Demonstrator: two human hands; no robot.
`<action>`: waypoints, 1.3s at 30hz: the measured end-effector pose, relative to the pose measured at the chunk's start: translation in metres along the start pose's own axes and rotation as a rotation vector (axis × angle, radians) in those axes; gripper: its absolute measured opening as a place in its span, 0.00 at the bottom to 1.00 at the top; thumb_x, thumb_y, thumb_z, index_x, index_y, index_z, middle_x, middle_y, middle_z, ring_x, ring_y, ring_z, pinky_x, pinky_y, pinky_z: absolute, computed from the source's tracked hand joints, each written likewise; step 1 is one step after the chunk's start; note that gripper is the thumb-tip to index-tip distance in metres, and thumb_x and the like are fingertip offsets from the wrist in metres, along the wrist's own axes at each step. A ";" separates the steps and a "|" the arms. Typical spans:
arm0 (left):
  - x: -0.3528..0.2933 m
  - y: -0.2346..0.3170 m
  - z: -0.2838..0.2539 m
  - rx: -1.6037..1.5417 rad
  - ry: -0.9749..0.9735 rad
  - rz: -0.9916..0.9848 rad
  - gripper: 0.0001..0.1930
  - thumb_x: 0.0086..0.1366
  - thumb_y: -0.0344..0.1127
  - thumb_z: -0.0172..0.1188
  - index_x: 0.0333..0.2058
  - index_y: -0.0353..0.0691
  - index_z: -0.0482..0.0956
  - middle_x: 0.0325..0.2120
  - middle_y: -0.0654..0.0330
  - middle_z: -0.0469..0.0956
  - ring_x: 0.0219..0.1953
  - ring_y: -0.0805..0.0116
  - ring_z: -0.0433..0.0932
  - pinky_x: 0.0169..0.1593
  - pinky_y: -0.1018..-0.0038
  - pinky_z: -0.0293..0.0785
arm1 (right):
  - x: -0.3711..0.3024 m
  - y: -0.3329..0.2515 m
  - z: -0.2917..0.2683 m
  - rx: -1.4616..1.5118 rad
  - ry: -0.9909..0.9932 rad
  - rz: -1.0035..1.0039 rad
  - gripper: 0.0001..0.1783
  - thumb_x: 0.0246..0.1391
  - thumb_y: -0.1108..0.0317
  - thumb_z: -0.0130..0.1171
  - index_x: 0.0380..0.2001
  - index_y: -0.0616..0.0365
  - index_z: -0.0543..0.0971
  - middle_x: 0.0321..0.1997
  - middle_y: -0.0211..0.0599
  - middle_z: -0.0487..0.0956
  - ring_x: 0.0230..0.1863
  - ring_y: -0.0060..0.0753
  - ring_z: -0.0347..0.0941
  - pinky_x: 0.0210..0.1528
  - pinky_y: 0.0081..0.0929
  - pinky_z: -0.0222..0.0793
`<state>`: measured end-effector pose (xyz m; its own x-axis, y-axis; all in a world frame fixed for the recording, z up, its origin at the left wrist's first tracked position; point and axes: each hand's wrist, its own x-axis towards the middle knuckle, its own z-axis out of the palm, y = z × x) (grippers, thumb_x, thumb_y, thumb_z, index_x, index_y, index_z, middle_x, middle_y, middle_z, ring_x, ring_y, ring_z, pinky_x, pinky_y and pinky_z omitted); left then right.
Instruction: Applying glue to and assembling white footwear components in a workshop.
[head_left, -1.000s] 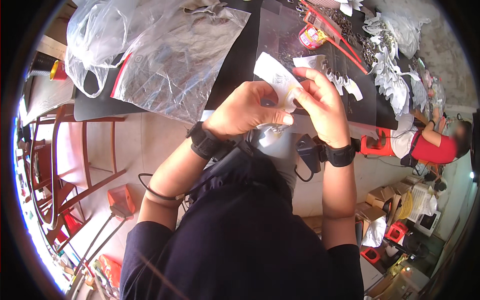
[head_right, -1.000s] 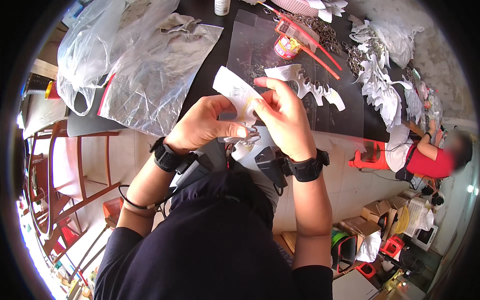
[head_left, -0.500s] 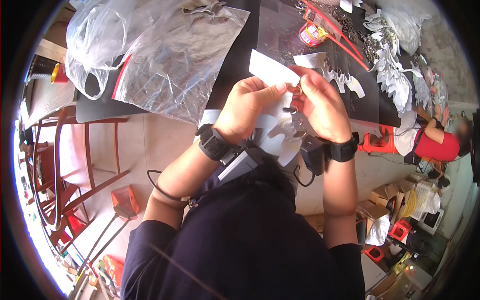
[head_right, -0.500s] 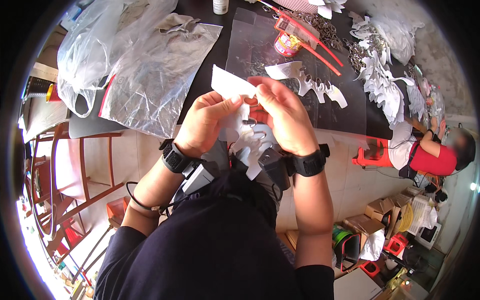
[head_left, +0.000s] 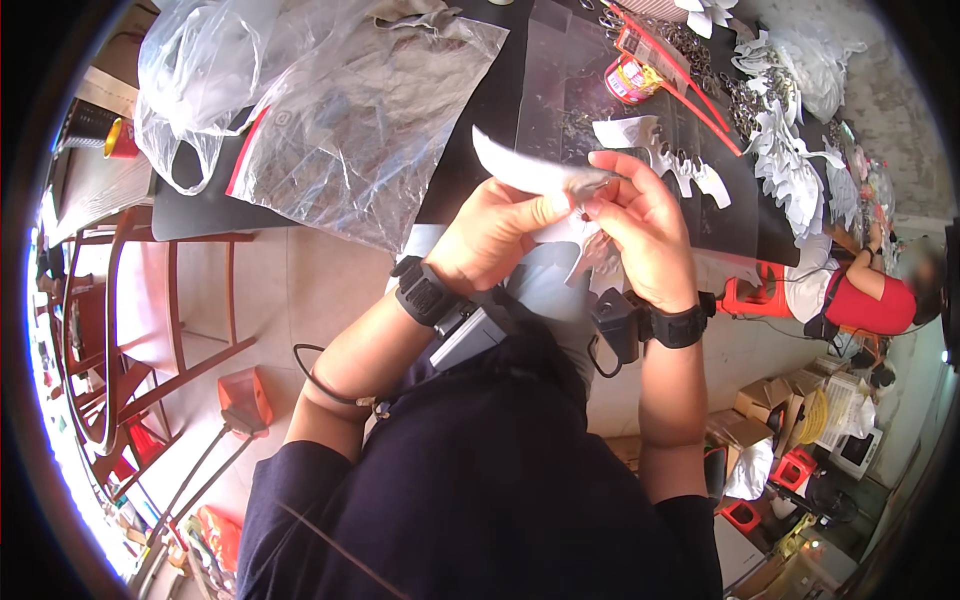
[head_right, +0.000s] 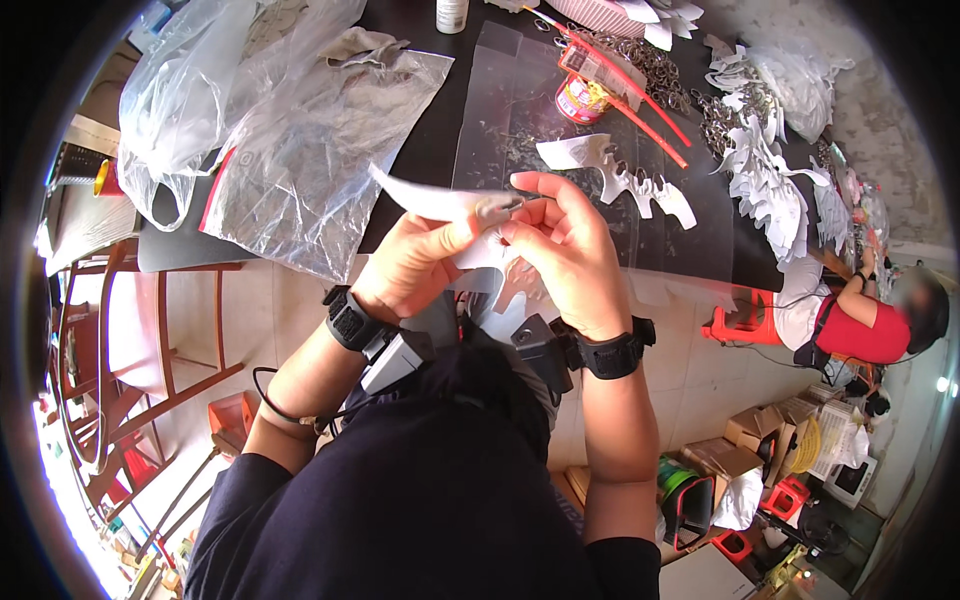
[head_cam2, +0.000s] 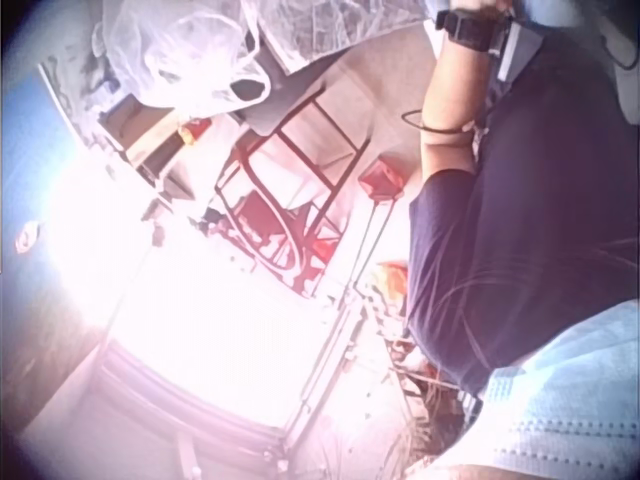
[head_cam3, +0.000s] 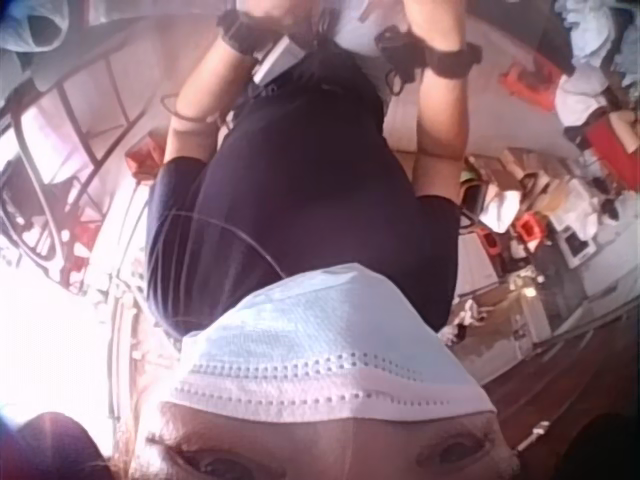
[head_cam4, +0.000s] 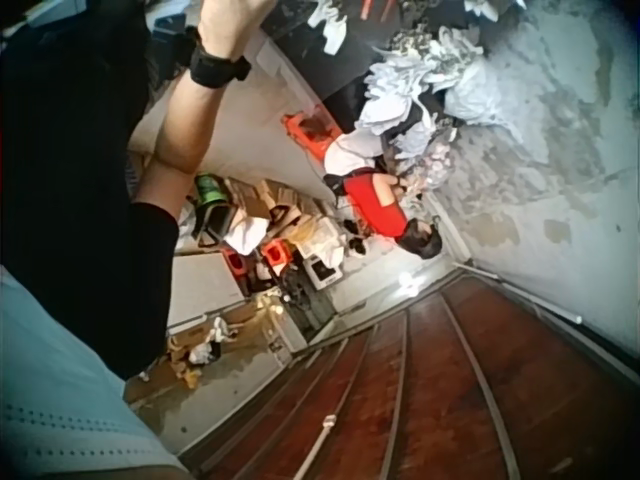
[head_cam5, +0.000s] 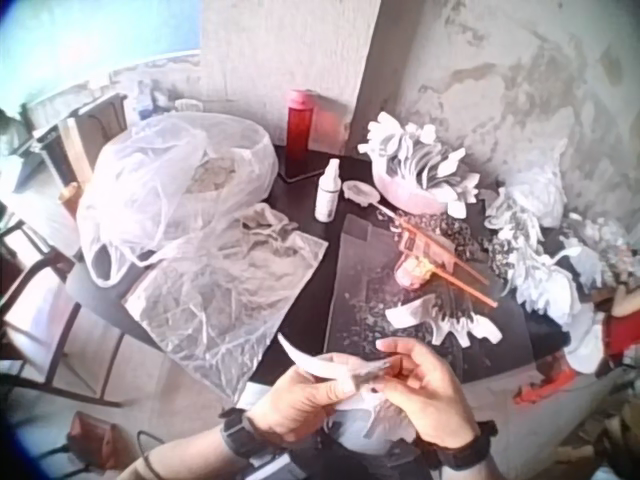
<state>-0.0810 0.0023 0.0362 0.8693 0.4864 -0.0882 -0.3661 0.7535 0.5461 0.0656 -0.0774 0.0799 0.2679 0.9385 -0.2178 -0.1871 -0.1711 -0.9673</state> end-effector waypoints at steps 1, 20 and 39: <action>0.000 -0.001 0.000 0.047 0.008 0.021 0.23 0.54 0.34 0.63 0.48 0.35 0.69 0.40 0.57 0.75 0.44 0.67 0.74 0.47 0.70 0.71 | -0.001 0.001 0.001 -0.002 0.018 -0.015 0.21 0.49 0.80 0.53 0.49 0.65 0.64 0.31 0.31 0.72 0.33 0.18 0.69 0.37 0.16 0.67; -0.007 -0.013 0.002 -0.127 0.078 0.073 0.17 0.53 0.26 0.62 0.41 0.31 0.68 0.38 0.53 0.76 0.42 0.67 0.74 0.49 0.72 0.69 | 0.000 0.006 -0.010 0.154 -0.066 0.024 0.18 0.53 0.77 0.51 0.48 0.65 0.66 0.35 0.31 0.72 0.36 0.19 0.69 0.37 0.16 0.66; -0.003 -0.022 -0.004 -0.181 0.353 -0.012 0.09 0.59 0.34 0.56 0.37 0.39 0.73 0.33 0.64 0.74 0.35 0.73 0.73 0.42 0.73 0.69 | -0.014 0.017 -0.006 -0.319 -0.163 -0.052 0.15 0.49 0.73 0.57 0.40 0.63 0.69 0.30 0.31 0.73 0.31 0.17 0.67 0.34 0.19 0.67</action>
<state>-0.0770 -0.0143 0.0214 0.7175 0.5758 -0.3920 -0.4370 0.8103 0.3904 0.0646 -0.0951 0.0654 0.1103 0.9795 -0.1684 0.1338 -0.1825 -0.9741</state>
